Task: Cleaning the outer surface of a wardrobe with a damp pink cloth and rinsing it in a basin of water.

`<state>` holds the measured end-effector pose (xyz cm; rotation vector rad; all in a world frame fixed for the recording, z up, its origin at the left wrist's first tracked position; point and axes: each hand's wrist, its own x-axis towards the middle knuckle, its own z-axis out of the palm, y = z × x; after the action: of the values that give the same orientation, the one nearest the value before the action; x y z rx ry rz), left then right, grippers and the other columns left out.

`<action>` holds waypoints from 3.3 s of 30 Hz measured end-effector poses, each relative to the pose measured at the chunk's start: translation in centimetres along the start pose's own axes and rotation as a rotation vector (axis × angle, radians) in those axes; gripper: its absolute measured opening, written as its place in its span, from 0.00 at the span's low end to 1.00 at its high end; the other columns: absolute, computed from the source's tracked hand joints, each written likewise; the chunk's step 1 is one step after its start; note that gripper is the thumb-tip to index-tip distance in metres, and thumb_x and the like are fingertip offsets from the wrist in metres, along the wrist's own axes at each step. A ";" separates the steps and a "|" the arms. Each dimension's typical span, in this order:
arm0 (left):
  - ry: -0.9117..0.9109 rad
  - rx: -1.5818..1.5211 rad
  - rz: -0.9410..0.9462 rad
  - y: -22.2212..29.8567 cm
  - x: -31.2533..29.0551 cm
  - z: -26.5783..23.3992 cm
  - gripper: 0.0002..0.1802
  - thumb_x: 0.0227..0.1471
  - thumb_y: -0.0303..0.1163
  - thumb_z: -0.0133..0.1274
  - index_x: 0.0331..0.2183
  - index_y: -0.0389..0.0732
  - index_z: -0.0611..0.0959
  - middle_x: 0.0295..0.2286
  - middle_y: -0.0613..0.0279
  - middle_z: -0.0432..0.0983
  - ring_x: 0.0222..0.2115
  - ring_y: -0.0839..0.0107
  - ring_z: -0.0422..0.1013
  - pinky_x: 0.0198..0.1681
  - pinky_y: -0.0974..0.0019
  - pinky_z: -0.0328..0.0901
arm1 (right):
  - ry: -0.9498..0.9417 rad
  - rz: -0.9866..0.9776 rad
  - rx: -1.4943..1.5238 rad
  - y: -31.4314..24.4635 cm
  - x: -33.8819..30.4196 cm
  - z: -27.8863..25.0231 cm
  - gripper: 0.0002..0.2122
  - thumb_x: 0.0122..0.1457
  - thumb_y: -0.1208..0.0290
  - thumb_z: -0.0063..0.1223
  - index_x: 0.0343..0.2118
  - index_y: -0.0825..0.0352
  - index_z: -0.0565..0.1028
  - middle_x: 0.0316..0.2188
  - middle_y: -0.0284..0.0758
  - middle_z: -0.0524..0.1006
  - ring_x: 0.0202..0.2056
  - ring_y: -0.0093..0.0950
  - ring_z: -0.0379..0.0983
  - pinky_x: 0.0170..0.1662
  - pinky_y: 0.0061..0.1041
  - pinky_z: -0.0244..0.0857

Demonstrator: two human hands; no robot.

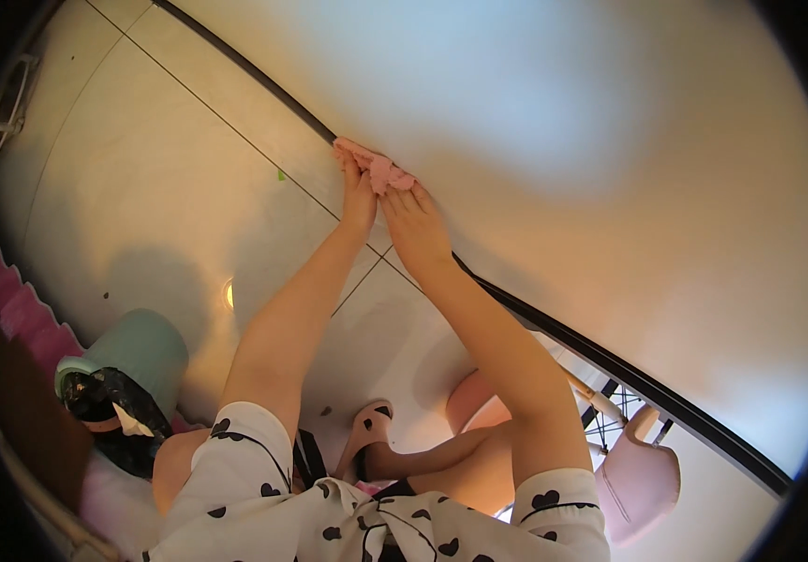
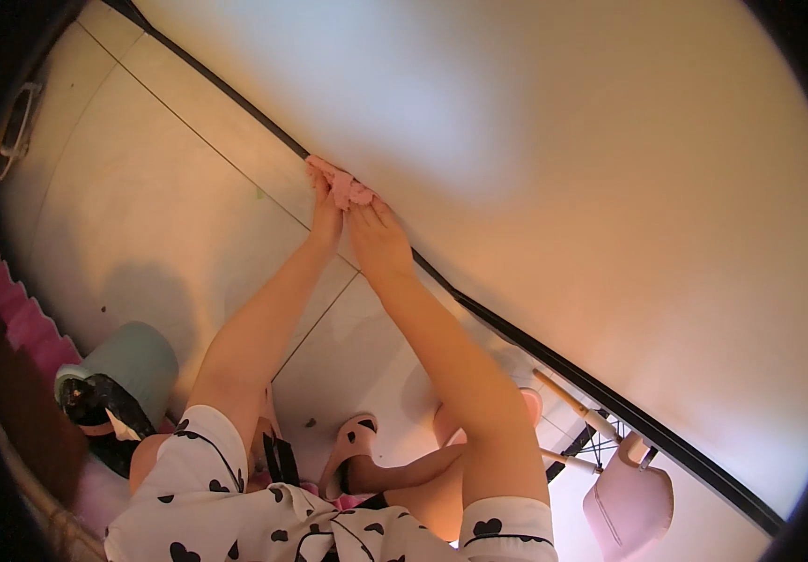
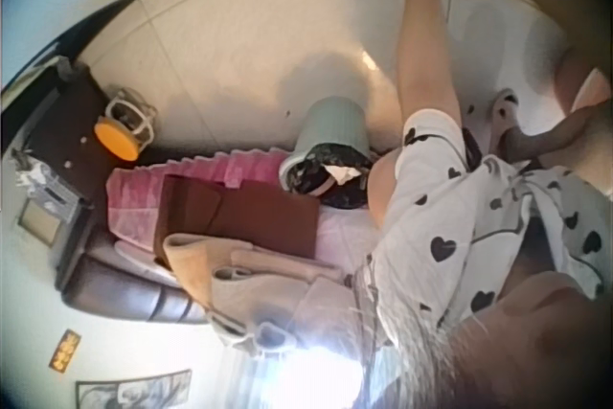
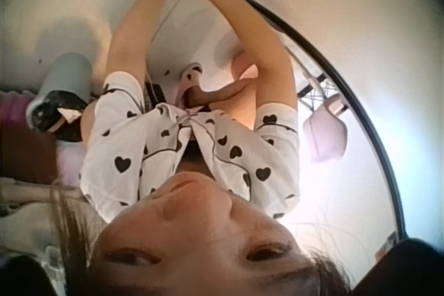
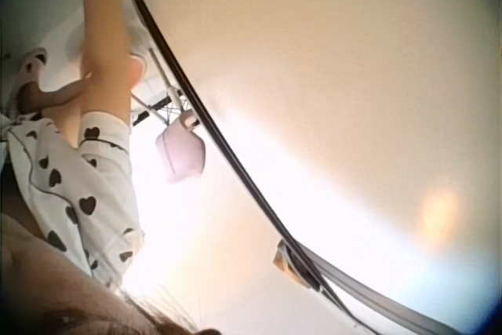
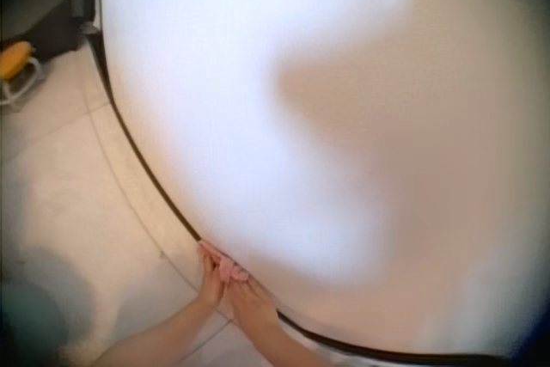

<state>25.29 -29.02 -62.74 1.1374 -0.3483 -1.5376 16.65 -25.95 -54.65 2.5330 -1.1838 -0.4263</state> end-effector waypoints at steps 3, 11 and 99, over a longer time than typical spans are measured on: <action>-0.047 0.228 0.120 0.2 2.0 -4.9 0.33 0.61 0.41 0.36 0.62 0.47 0.42 0.55 0.63 0.54 0.52 0.72 0.56 0.54 0.66 0.54 | -0.007 -0.043 0.044 -1.4 1.9 -1.2 0.20 0.51 0.70 0.47 0.49 0.67 0.69 0.50 0.33 0.69 0.56 0.29 0.58 0.62 0.31 0.44; -0.037 -0.072 0.058 -0.1 2.2 -2.9 0.30 0.61 0.39 0.37 0.61 0.50 0.47 0.52 0.65 0.57 0.51 0.73 0.57 0.53 0.67 0.54 | -0.076 0.007 -0.095 -1.9 1.4 -1.3 0.20 0.53 0.67 0.45 0.51 0.65 0.69 0.53 0.30 0.66 0.57 0.27 0.55 0.63 0.28 0.40; -0.009 -0.380 -0.645 6.1 -17.3 15.2 0.21 0.50 0.22 0.38 0.46 0.49 0.58 0.39 0.62 0.62 0.37 0.73 0.64 0.34 0.69 0.62 | -0.230 0.202 0.018 6.0 -24.1 -4.4 0.21 0.50 0.68 0.47 0.50 0.60 0.69 0.53 0.27 0.67 0.52 0.27 0.63 0.58 0.32 0.51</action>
<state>14.96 -21.07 -42.78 0.9804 0.3355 -2.0549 -0.52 -10.18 -45.02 2.3957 -1.5162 -0.6720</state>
